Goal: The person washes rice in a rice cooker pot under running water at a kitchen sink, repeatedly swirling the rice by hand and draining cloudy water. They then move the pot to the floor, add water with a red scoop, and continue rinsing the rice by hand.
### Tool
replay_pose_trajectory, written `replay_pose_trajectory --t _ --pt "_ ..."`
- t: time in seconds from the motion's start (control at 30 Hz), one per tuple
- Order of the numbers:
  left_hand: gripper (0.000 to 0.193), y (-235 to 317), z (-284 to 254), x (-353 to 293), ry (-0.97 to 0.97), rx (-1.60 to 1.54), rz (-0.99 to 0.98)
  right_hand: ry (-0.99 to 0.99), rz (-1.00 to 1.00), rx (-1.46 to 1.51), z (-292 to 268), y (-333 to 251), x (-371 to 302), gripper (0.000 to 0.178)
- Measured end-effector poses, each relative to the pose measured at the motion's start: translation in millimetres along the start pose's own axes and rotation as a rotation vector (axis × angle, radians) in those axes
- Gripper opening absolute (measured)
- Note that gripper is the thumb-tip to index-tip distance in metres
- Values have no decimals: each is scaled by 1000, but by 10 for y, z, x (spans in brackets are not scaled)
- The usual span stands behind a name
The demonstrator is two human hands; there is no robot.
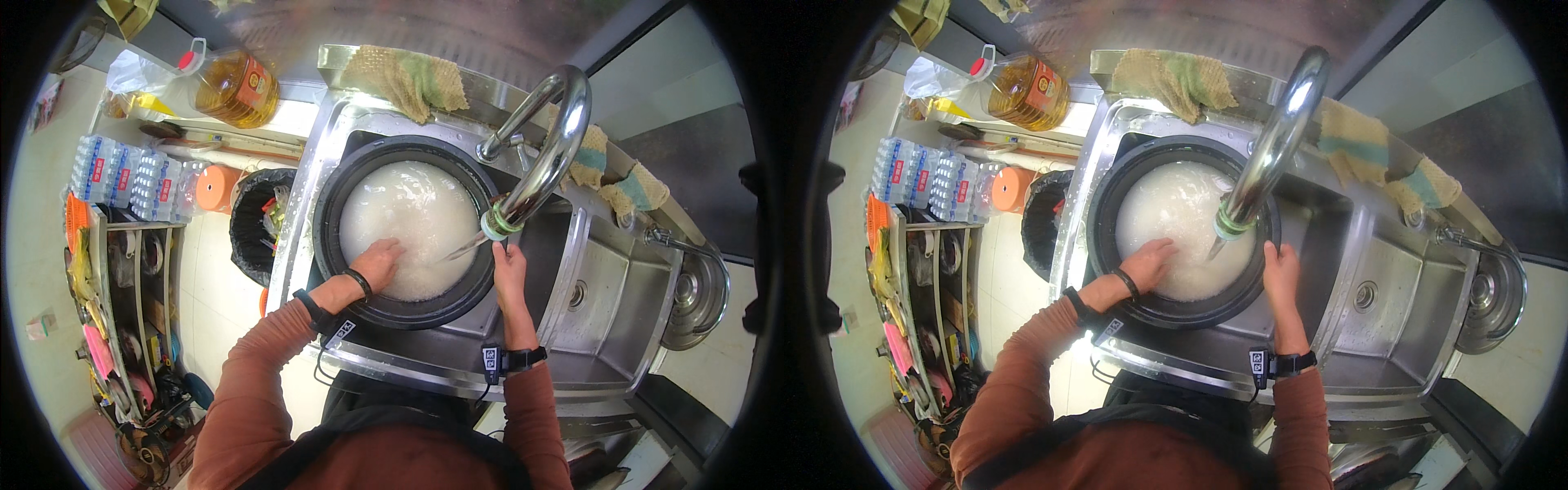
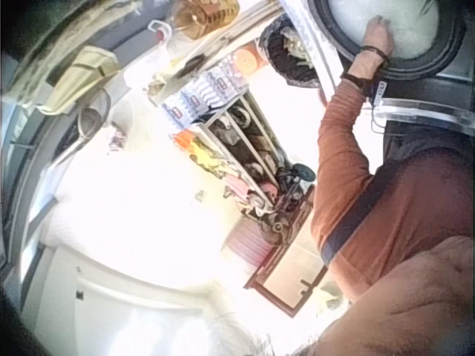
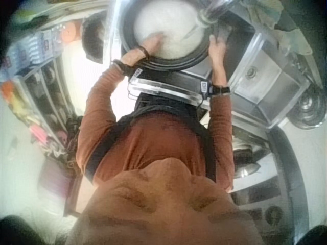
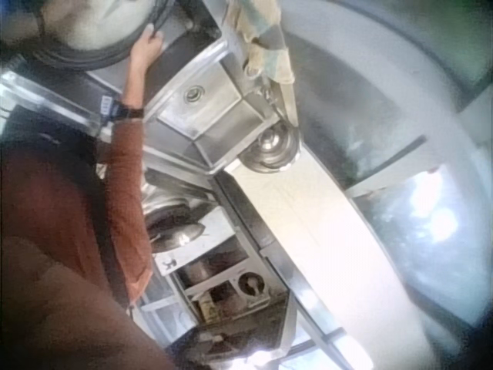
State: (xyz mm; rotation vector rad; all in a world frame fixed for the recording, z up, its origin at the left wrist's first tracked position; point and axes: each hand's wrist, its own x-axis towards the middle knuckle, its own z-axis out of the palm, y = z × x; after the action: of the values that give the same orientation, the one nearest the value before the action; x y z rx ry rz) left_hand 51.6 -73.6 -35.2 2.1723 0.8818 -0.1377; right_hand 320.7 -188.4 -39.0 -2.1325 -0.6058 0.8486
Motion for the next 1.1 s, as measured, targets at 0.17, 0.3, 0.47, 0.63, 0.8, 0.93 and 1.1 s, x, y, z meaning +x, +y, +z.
replay_pose_trajectory --t 0.17,0.3,0.47,0.63,0.8,0.93,1.1 --pt "49 -80 -97 215 128 108 19 7 -8 117 3 62 -32 29" --pt "68 -6 -40 425 220 299 50 5 -30 112 10 54 -29 28" --pt "75 109 66 598 237 347 97 6 -15 71 -5 37 -38 26" --pt "74 83 100 742 209 473 117 10 -16 102 1 48 -35 25" --pt "73 3 161 853 250 524 156 22 -68 95 31 134 -2 25" --pt "72 -41 209 911 196 543 120 19 -85 185 56 200 17 26" --pt "69 -51 222 930 176 516 96 18 -114 111 49 241 43 27"
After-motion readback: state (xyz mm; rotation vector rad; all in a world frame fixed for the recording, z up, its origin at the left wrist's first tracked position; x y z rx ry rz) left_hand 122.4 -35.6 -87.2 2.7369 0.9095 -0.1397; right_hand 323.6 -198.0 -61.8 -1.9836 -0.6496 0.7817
